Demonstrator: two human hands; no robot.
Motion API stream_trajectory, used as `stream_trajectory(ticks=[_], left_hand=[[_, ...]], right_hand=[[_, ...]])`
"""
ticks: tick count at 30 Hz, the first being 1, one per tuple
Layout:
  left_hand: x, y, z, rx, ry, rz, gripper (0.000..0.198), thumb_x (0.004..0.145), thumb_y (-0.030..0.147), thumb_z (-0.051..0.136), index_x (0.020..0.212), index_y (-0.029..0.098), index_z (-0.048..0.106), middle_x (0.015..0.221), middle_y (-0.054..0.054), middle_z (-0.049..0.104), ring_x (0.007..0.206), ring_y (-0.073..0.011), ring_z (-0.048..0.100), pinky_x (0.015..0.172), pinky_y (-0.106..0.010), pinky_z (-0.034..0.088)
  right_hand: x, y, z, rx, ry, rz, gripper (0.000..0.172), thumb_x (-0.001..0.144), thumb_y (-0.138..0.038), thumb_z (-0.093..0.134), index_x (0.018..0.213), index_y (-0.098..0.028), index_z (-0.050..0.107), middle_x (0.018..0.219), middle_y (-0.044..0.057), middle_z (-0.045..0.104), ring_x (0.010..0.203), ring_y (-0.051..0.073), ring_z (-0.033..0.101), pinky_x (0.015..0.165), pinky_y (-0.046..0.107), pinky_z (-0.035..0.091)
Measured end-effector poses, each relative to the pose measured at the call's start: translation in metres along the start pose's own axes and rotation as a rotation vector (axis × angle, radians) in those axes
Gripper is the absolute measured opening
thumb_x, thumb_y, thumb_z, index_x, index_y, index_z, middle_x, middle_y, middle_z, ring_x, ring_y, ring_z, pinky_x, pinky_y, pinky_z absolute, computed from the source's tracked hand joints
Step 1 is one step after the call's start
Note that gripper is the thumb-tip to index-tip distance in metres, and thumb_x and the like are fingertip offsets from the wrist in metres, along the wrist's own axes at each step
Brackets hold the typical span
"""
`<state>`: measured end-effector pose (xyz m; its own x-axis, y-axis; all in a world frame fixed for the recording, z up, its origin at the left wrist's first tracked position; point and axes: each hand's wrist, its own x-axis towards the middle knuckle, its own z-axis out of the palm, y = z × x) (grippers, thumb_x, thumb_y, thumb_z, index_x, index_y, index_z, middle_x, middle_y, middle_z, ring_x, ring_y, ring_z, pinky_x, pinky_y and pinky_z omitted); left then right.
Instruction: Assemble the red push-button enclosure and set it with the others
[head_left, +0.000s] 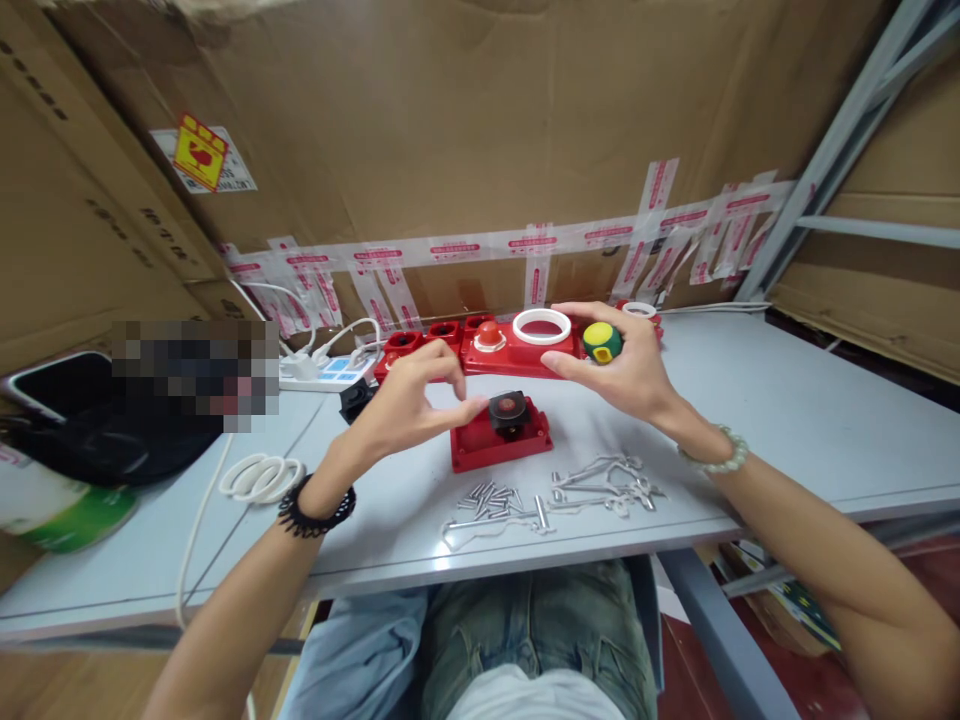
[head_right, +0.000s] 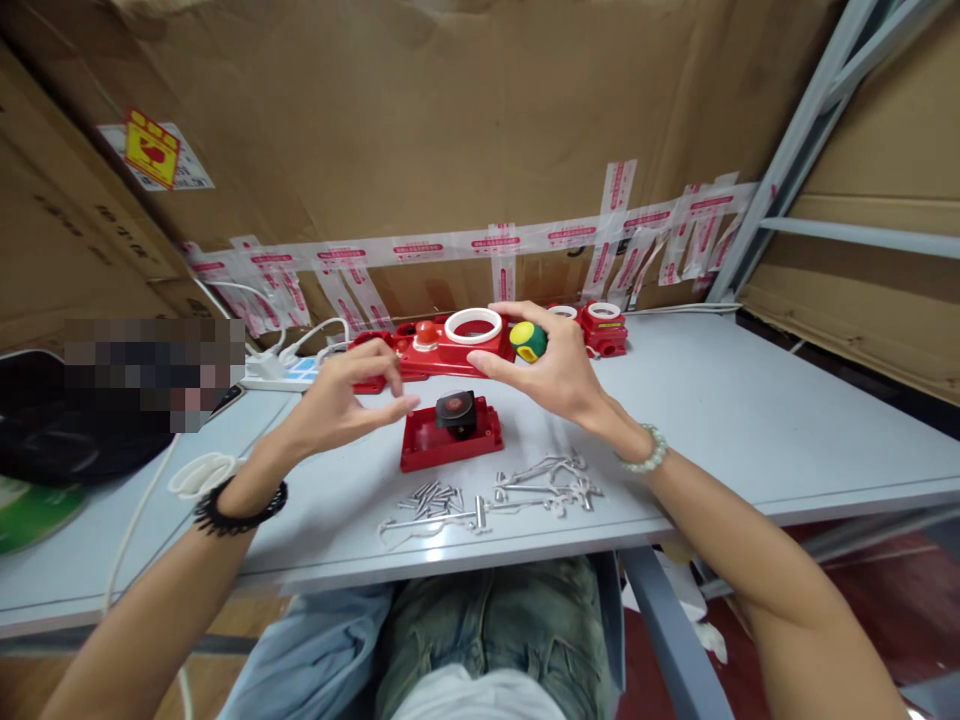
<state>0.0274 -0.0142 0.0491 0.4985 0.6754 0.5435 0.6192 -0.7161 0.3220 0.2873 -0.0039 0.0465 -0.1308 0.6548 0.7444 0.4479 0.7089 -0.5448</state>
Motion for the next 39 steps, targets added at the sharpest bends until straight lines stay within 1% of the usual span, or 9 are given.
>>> stream_trajectory(ticks=[1,3,6,8,12,17,23,33,39], left_hand=[[-0.002,0.000,-0.003,0.012,0.079,-0.014,0.029,0.084,0.042,0.065,0.070,0.019,0.055,0.083,-0.003,0.058,0.081,-0.0183,0.057,0.077,-0.033,0.050],[-0.004,-0.001,-0.003,0.002,0.172,-0.032,0.027,0.082,0.044,0.068,0.087,0.019,0.057,0.095,-0.005,0.060,0.090,-0.0201,0.058,0.081,-0.035,0.051],[-0.005,-0.002,0.006,-0.068,0.075,-0.009,0.058,0.079,0.048,0.071,0.126,0.022,0.049,0.129,-0.011,0.056,0.116,-0.0260,0.057,0.097,-0.040,0.049],[-0.004,-0.004,0.015,-0.118,-0.029,0.009,0.065,0.080,0.049,0.072,0.134,0.024,0.047,0.136,-0.011,0.057,0.121,-0.0275,0.057,0.102,-0.042,0.047],[-0.002,-0.009,0.024,-0.153,-0.071,0.023,0.057,0.078,0.046,0.074,0.127,0.022,0.056,0.126,-0.009,0.067,0.112,-0.0257,0.065,0.099,-0.039,0.050],[-0.003,-0.012,0.028,-0.085,-0.089,0.012,0.059,0.076,0.047,0.075,0.127,0.022,0.057,0.126,-0.009,0.068,0.112,-0.0270,0.065,0.099,-0.042,0.048],[-0.006,-0.014,0.032,-0.011,-0.129,0.001,0.060,0.075,0.048,0.076,0.127,0.022,0.058,0.124,-0.010,0.069,0.108,-0.0274,0.065,0.100,-0.045,0.044],[-0.006,-0.014,0.033,0.006,-0.196,0.005,0.060,0.078,0.047,0.074,0.129,0.021,0.055,0.125,-0.009,0.068,0.102,-0.0264,0.068,0.098,-0.044,0.044],[-0.007,-0.008,0.030,0.044,-0.286,-0.002,0.058,0.085,0.044,0.067,0.135,0.019,0.050,0.133,-0.008,0.064,0.113,-0.0282,0.062,0.102,-0.045,0.042]], right_hand=[[-0.001,0.000,0.003,0.032,-0.025,-0.005,0.050,0.070,-0.041,0.080,0.114,-0.021,0.068,0.112,0.006,0.073,0.102,0.022,0.068,0.093,0.040,0.054],[-0.005,0.000,0.009,0.085,-0.103,-0.021,0.052,0.072,-0.041,0.079,0.118,-0.022,0.066,0.117,0.006,0.072,0.107,0.022,0.067,0.096,0.041,0.053],[-0.011,0.001,0.019,0.138,-0.235,-0.053,0.052,0.075,-0.040,0.076,0.122,-0.024,0.063,0.123,0.006,0.069,0.110,0.022,0.066,0.098,0.042,0.052],[-0.014,0.001,0.024,0.135,-0.310,-0.072,0.046,0.077,-0.039,0.073,0.120,-0.024,0.064,0.122,0.006,0.069,0.109,0.022,0.066,0.096,0.041,0.052],[-0.015,0.004,0.026,0.018,-0.441,-0.129,0.033,0.084,-0.038,0.067,0.113,-0.024,0.068,0.116,0.005,0.072,0.106,0.021,0.065,0.097,0.043,0.050],[-0.014,0.008,0.020,-0.107,-0.508,-0.174,0.034,0.080,-0.041,0.070,0.111,-0.027,0.072,0.133,0.010,0.056,0.123,0.026,0.055,0.104,0.046,0.045],[-0.014,0.009,0.018,-0.200,-0.598,-0.164,0.032,0.077,-0.042,0.071,0.105,-0.028,0.074,0.131,0.010,0.052,0.119,0.028,0.056,0.097,0.046,0.049],[-0.014,0.008,0.016,-0.247,-0.657,-0.162,0.036,0.078,-0.036,0.068,0.113,-0.026,0.072,0.129,0.011,0.055,0.111,0.028,0.061,0.092,0.044,0.052],[-0.016,0.006,0.016,-0.241,-0.647,-0.181,0.036,0.079,-0.029,0.066,0.114,-0.026,0.072,0.127,0.011,0.056,0.110,0.029,0.062,0.093,0.043,0.051]])
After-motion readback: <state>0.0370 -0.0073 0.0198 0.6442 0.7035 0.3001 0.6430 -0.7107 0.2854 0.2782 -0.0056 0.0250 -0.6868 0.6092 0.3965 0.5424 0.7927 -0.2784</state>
